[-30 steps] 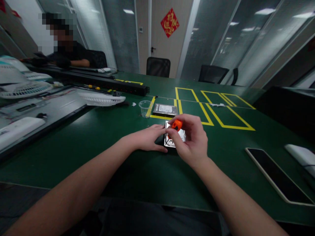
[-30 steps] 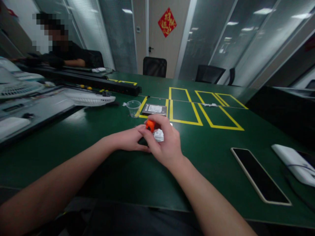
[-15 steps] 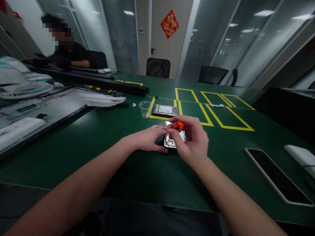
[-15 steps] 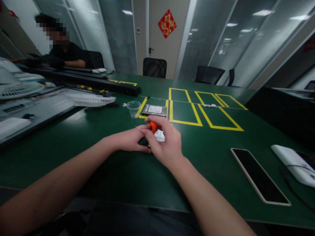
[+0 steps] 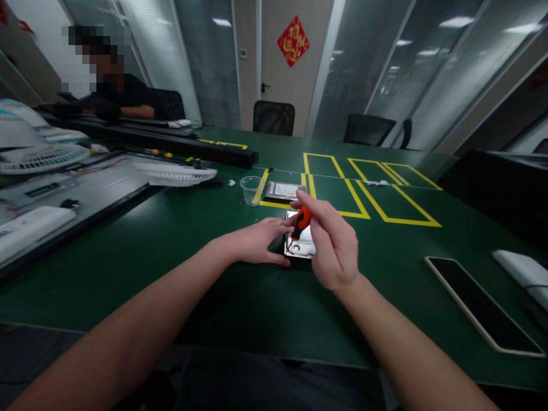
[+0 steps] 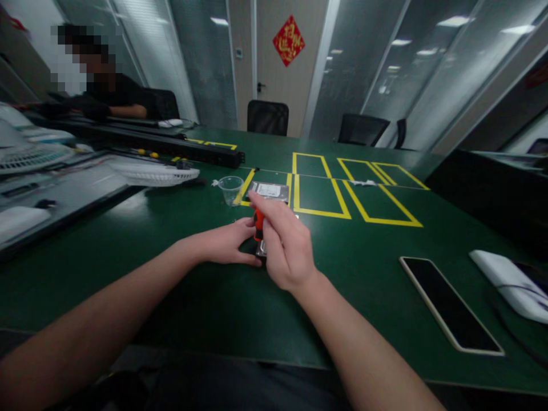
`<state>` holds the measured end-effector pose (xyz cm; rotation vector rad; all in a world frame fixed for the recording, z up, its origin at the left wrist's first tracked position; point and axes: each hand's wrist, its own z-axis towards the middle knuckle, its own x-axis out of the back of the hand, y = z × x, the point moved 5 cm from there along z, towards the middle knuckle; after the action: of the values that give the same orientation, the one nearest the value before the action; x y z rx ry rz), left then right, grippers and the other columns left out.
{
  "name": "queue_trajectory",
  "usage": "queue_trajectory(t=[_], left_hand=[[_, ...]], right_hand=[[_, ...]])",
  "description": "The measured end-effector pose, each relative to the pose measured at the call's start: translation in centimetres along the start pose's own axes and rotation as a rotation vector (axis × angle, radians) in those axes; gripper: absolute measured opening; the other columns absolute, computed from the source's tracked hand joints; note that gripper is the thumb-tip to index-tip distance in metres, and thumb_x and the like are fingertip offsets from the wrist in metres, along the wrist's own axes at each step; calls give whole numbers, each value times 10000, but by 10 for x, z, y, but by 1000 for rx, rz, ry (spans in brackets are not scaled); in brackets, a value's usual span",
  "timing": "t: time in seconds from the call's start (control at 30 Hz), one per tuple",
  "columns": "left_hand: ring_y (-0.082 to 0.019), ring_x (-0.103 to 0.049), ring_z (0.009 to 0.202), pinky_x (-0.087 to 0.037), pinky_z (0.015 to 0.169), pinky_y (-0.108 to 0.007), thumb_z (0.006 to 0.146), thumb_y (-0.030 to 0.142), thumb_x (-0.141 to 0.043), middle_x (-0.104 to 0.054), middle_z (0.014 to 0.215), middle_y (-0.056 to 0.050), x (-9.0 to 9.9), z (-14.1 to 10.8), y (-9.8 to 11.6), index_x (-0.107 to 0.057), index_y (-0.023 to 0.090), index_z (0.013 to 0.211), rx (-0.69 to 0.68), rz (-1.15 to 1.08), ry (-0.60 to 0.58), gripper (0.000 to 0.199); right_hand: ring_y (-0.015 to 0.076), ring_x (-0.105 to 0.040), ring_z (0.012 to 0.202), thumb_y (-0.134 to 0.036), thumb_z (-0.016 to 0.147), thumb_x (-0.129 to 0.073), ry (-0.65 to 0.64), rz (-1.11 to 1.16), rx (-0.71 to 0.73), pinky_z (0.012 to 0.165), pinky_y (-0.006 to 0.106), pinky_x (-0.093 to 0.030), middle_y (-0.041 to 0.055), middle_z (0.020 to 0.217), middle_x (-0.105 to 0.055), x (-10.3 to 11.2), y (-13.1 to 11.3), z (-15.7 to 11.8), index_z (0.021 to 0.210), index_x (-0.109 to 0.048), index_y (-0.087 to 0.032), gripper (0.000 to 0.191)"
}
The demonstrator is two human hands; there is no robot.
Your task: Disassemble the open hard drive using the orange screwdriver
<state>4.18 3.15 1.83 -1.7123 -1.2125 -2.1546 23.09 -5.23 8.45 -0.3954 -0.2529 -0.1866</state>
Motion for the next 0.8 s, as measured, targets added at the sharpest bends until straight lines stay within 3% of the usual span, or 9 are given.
queue_trajectory(t=[0.1,0.23,0.37,0.6,0.8], left_hand=[[-523,-577,1831,-515,1518,-666,1010,614,-1070,-689,1890,-194,-1,0,-2,-764,258,1734,6,0,5,862],[-506,-614,1789,-492,1523,-686,1017,595,-1059,-710,1848,-200,-2,-1,-5,-708,263,1792,-23,-20,54,914],[-501,-677,1708,-562,1454,-660,1028,572,-1057,-780,1725,-172,-3,-2,-3,-725,292,1779,-57,-19,70,868],[-499,-655,1748,-547,1478,-642,1027,585,-1077,-755,1800,-172,0,0,1,-737,277,1760,-83,3,61,864],[-509,-581,1839,-505,1525,-653,1007,623,-1090,-689,1907,-189,-1,1,-3,-698,269,1815,-40,2,49,965]], right_hand=[[316,-925,1367,-215,1301,-570,0,-11,13,1247,578,-784,125,1603,-923,-1,0,1,1824,-767,-347,573],[322,-917,1295,-244,1271,-680,47,-101,42,1115,545,-817,120,1462,-950,-3,-1,4,1702,-854,-351,477],[302,-902,1200,-277,1244,-784,61,-144,53,1030,497,-814,101,1362,-952,-3,-1,4,1624,-891,-346,401],[290,-910,1231,-237,1312,-563,17,3,-1,1102,534,-815,113,1524,-907,-1,-1,2,1754,-816,-362,525],[324,-926,1275,-217,1304,-569,-18,-6,-13,1187,597,-805,123,1550,-911,-2,0,1,1831,-756,-362,577]])
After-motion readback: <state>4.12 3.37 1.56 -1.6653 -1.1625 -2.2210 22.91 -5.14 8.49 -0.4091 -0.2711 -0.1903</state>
